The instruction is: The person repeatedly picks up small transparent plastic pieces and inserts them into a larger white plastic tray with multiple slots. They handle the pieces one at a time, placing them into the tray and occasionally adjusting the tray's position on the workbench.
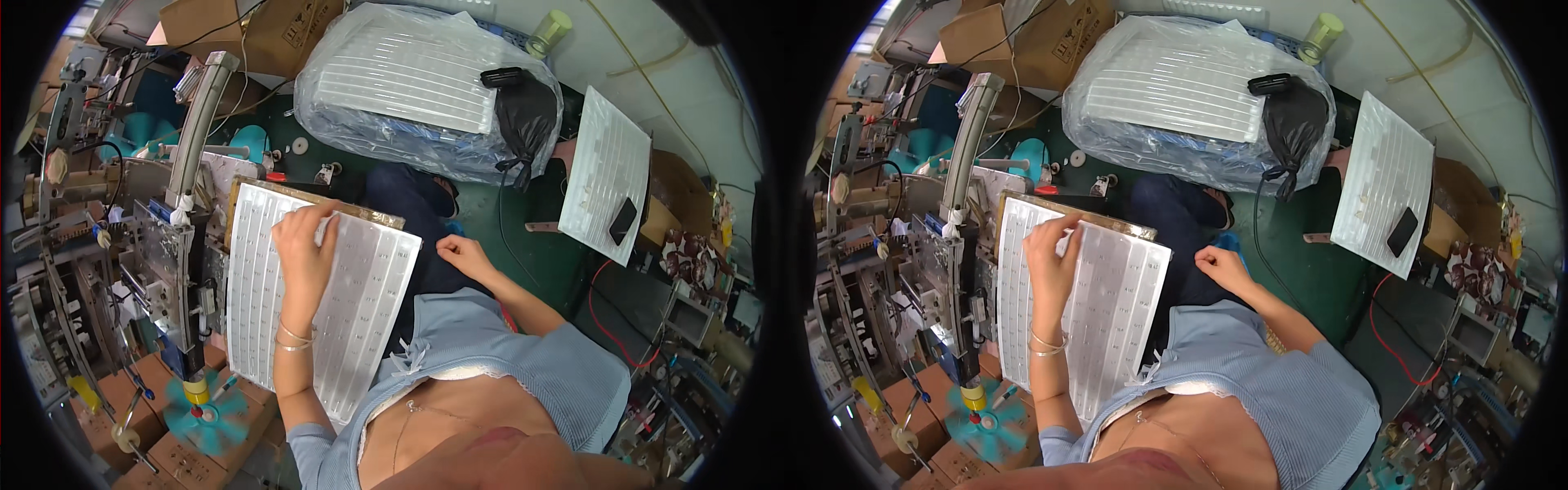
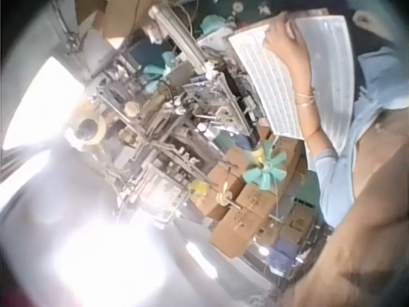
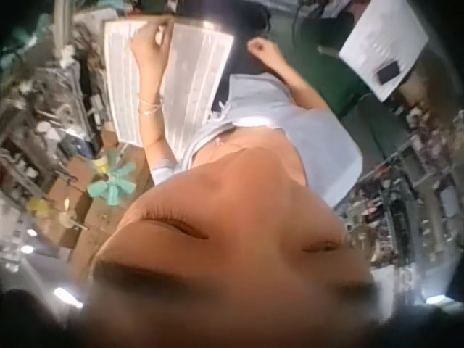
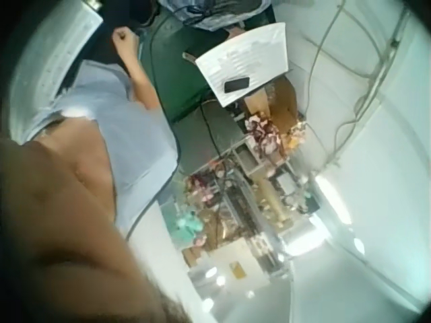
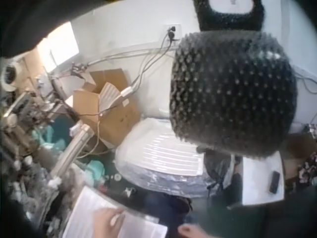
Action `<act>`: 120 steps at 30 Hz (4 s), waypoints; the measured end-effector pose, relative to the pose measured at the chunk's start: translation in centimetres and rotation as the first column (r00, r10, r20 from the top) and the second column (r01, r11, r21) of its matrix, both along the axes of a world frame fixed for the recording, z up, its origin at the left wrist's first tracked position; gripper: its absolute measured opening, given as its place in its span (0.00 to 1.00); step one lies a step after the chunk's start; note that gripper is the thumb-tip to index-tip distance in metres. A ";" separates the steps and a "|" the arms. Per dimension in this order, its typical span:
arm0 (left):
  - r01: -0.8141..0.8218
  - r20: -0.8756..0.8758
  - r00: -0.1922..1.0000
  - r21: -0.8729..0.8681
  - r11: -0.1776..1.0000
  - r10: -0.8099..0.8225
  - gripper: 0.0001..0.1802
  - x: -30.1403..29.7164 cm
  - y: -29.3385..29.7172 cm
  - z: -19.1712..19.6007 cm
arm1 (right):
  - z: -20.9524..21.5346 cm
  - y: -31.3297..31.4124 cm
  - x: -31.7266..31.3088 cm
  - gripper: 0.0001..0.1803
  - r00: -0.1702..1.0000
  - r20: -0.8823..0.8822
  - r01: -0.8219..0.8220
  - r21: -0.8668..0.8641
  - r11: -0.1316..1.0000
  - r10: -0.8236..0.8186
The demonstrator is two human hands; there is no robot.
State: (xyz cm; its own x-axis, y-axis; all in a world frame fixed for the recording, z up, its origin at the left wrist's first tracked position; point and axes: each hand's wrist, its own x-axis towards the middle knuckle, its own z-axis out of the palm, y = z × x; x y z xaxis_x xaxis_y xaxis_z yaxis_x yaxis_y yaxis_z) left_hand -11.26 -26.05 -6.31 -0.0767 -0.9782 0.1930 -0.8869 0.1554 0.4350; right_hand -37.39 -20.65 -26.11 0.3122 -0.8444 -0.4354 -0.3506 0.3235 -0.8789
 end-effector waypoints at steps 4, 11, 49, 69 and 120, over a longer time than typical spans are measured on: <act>0.119 -0.110 0.987 0.011 0.993 -0.117 0.09 -3.8 -3.9 -0.9 | 3.5 -6.5 4.6 0.07 0.943 0.235 0.279 -0.180 0.943 -0.234; 0.094 -0.156 0.985 0.145 0.985 -0.071 0.08 -6.3 -8.5 -3.8 | -2.5 -28.8 3.6 0.10 0.380 0.346 0.839 -0.520 0.162 -0.858; 0.149 0.147 0.951 0.556 0.818 -0.273 0.16 -9.5 -19.1 -15.9 | -5.1 -48.1 -20.5 0.12 0.031 -0.850 -0.694 -0.397 0.601 -0.526; 0.029 -0.324 0.495 0.934 0.357 0.806 0.34 -16.2 -18.1 -30.0 | -2.0 -32.6 -7.5 0.13 0.782 -0.549 -0.479 -0.225 0.848 0.296; -0.373 0.056 0.928 0.131 0.918 0.369 0.17 -0.1 -29.8 -27.8 | -10.7 -38.5 -11.6 0.16 0.575 -0.802 0.183 -0.064 0.981 -0.160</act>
